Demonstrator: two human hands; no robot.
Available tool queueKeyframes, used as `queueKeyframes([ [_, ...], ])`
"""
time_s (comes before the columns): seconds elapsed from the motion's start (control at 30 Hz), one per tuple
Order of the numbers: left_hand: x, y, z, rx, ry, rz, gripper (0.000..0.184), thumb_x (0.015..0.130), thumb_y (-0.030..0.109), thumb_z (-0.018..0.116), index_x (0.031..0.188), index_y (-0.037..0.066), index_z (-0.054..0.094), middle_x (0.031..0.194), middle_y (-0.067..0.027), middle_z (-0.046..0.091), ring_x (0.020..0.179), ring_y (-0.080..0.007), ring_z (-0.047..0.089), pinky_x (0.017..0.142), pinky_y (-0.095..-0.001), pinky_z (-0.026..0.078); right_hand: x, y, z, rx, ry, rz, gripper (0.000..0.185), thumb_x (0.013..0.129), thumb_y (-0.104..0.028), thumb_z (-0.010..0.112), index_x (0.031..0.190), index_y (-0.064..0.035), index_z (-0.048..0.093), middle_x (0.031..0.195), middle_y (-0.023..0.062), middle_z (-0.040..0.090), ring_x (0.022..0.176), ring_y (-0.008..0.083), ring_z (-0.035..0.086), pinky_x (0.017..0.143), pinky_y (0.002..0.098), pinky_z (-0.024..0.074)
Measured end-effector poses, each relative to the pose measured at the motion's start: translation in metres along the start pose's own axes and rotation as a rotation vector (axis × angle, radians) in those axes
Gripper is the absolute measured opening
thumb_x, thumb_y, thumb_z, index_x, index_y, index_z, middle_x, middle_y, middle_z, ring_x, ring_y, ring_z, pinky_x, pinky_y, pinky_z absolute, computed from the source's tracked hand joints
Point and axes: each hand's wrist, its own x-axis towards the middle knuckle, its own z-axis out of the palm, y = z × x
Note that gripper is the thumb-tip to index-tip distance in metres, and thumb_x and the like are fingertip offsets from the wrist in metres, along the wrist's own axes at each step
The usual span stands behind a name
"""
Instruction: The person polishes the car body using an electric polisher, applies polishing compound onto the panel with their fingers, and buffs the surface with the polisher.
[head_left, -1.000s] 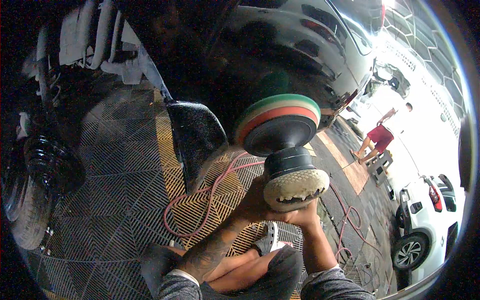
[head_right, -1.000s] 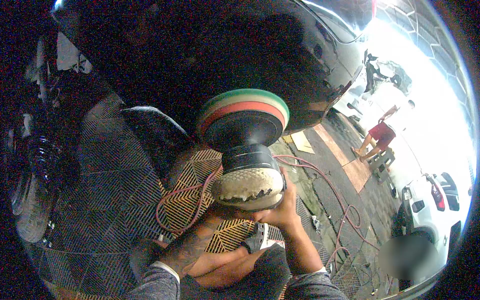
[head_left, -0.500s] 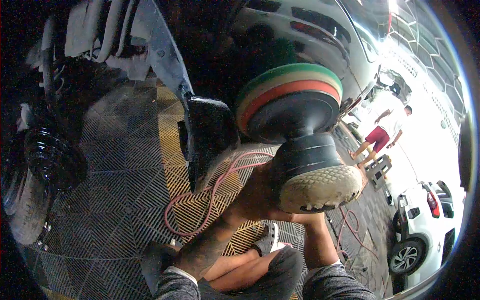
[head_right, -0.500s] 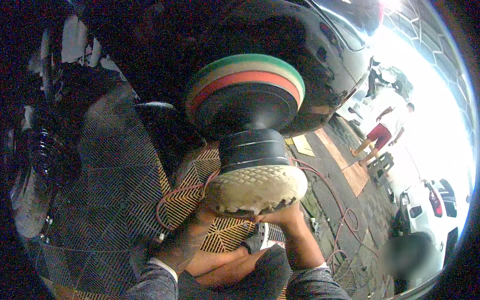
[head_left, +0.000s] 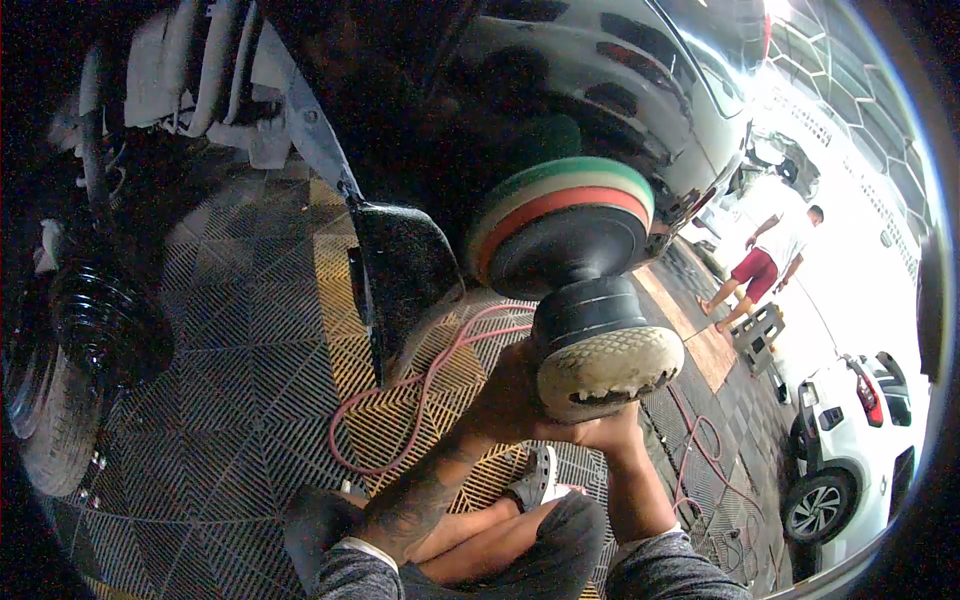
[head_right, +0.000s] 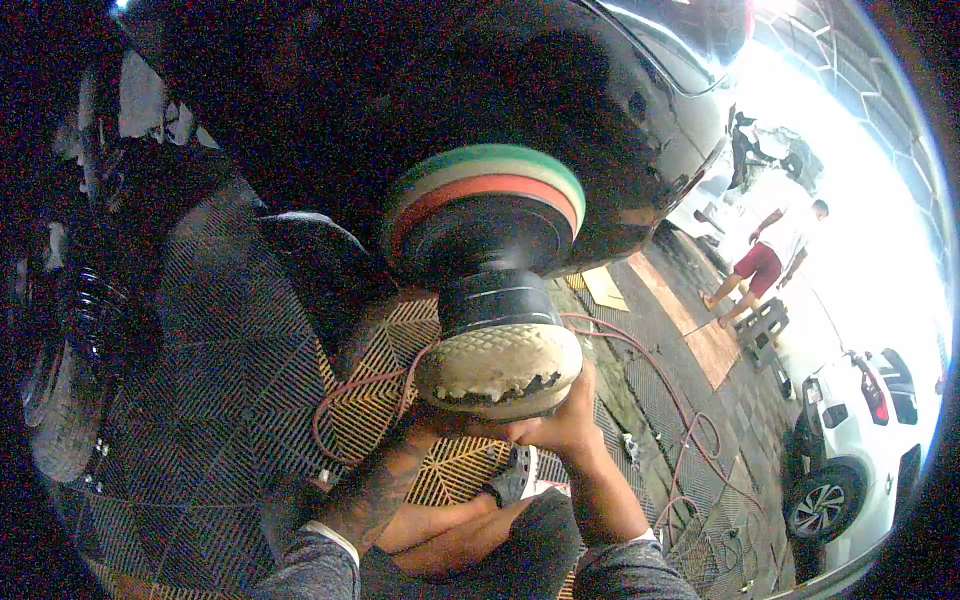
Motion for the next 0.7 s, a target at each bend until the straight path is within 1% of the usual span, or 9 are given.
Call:
queueKeyframes([
  [0.07, 0.001, 0.003, -0.003, 0.007, 0.004, 0.007, 0.088, 0.058, 0.037, 0.092, 0.127, -0.001, 0.053, 0.115, -0.0188, 0.069, 0.105, -0.0298, 0.068, 0.096, -0.0401, 0.052, 0.009, -0.01, 0.0, -0.019, -0.041, -0.007, 0.132, 0.039, -0.062, 0.097, 0.135, 0.0074, 0.04, 0.124, 0.0159, 0.056, 0.116, 0.0255, 0.056, 0.103, 0.0404, 0.0435],
  [0.17, -0.001, 0.011, -0.008, 0.025, 0.012, 0.012, 0.088, 0.058, 0.037, 0.092, 0.127, -0.001, 0.053, 0.115, -0.0189, 0.069, 0.105, -0.0299, 0.068, 0.096, -0.0401, 0.052, 0.015, -0.005, 0.001, 0.152, -0.072, -0.063, 0.127, 0.042, -0.054, 0.099, 0.136, 0.0068, 0.04, 0.13, 0.0161, 0.055, 0.118, 0.0249, 0.057, 0.105, 0.0394, 0.0427],
  [0.27, -0.003, 0.015, -0.011, 0.04, 0.015, 0.013, 0.088, 0.058, 0.038, 0.092, 0.127, -0.001, 0.054, 0.115, -0.019, 0.069, 0.106, -0.03, 0.068, 0.096, -0.0401, 0.053, 0.016, -0.01, -0.001, 0.01, -0.178, -0.018, 0.123, 0.042, -0.053, 0.099, 0.134, 0.0053, 0.043, 0.131, 0.0144, 0.057, 0.118, 0.023, 0.058, 0.106, 0.0384, 0.043],
  [0.37, -0.003, 0.016, -0.012, 0.049, 0.018, 0.006, 0.088, 0.058, 0.038, 0.091, 0.127, -0.002, 0.054, 0.115, -0.0191, 0.069, 0.106, -0.03, 0.068, 0.096, -0.0401, 0.053, 0.017, -0.031, 0.002, -0.054, -0.288, 0.038, 0.122, 0.038, -0.055, 0.1, 0.131, 0.0035, 0.048, 0.123, 0.0118, 0.063, 0.115, 0.0225, 0.06, 0.106, 0.0383, 0.0429],
  [0.43, -0.002, 0.016, -0.012, 0.049, 0.015, -0.002, 0.088, 0.058, 0.038, 0.091, 0.126, -0.002, 0.054, 0.115, -0.0191, 0.069, 0.106, -0.03, 0.068, 0.096, -0.0402, 0.053, 0.017, -0.055, 0.005, 0.204, -0.09, 0.217, 0.125, 0.037, -0.062, 0.098, 0.13, 0.0049, 0.049, 0.123, 0.0129, 0.063, 0.12, 0.0203, 0.056, 0.108, 0.0383, 0.0412],
  [0.47, -0.001, 0.015, -0.009, 0.048, 0.013, -0.006, 0.087, 0.058, 0.039, 0.091, 0.126, -0.002, 0.054, 0.115, -0.0192, 0.069, 0.106, -0.0301, 0.068, 0.096, -0.0402, 0.053, 0.016, -0.053, 0.005, 0.205, -0.086, 0.221, 0.125, 0.037, -0.062, 0.098, 0.13, 0.0049, 0.049, 0.123, 0.0129, 0.063, 0.12, 0.0203, 0.056, 0.108, 0.0383, 0.0412],
  [0.53, 0.001, 0.016, -0.006, 0.062, 0.006, -0.014, 0.087, 0.058, 0.039, 0.091, 0.126, -0.002, 0.054, 0.115, -0.0192, 0.069, 0.106, -0.0301, 0.068, 0.096, -0.0402, 0.053, 0.011, -0.047, 0.005, 0.255, -0.106, 0.305, 0.133, 0.038, -0.07, 0.094, 0.133, 0.0072, 0.041, 0.127, 0.0147, 0.055, 0.122, 0.0215, 0.051, 0.107, 0.0391, 0.0399],
  [0.6, 0.003, 0.018, -0.002, 0.081, -0.001, -0.022, 0.087, 0.058, 0.039, 0.091, 0.126, -0.002, 0.054, 0.116, -0.0193, 0.069, 0.106, -0.0301, 0.068, 0.096, -0.0402, 0.053, -0.002, -0.019, 0.005, 0.137, -0.078, 0.26, 0.136, 0.038, -0.072, 0.092, 0.134, 0.0077, 0.037, 0.127, 0.0147, 0.052, 0.121, 0.0224, 0.05, 0.105, 0.0397, 0.0405],
  [0.7, 0.002, 0.002, 0.004, 0.067, -0.02, -0.078, 0.087, 0.059, 0.04, 0.09, 0.126, -0.002, 0.054, 0.116, -0.0193, 0.069, 0.106, -0.0302, 0.069, 0.095, -0.0402, 0.053, -0.016, 0.026, 0.01, 0.05, -0.034, 0.179, 0.14, 0.036, -0.068, 0.095, 0.135, 0.0075, 0.03, 0.121, 0.013, 0.044, 0.115, 0.0265, 0.049, 0.1, 0.0415, 0.0415],
])
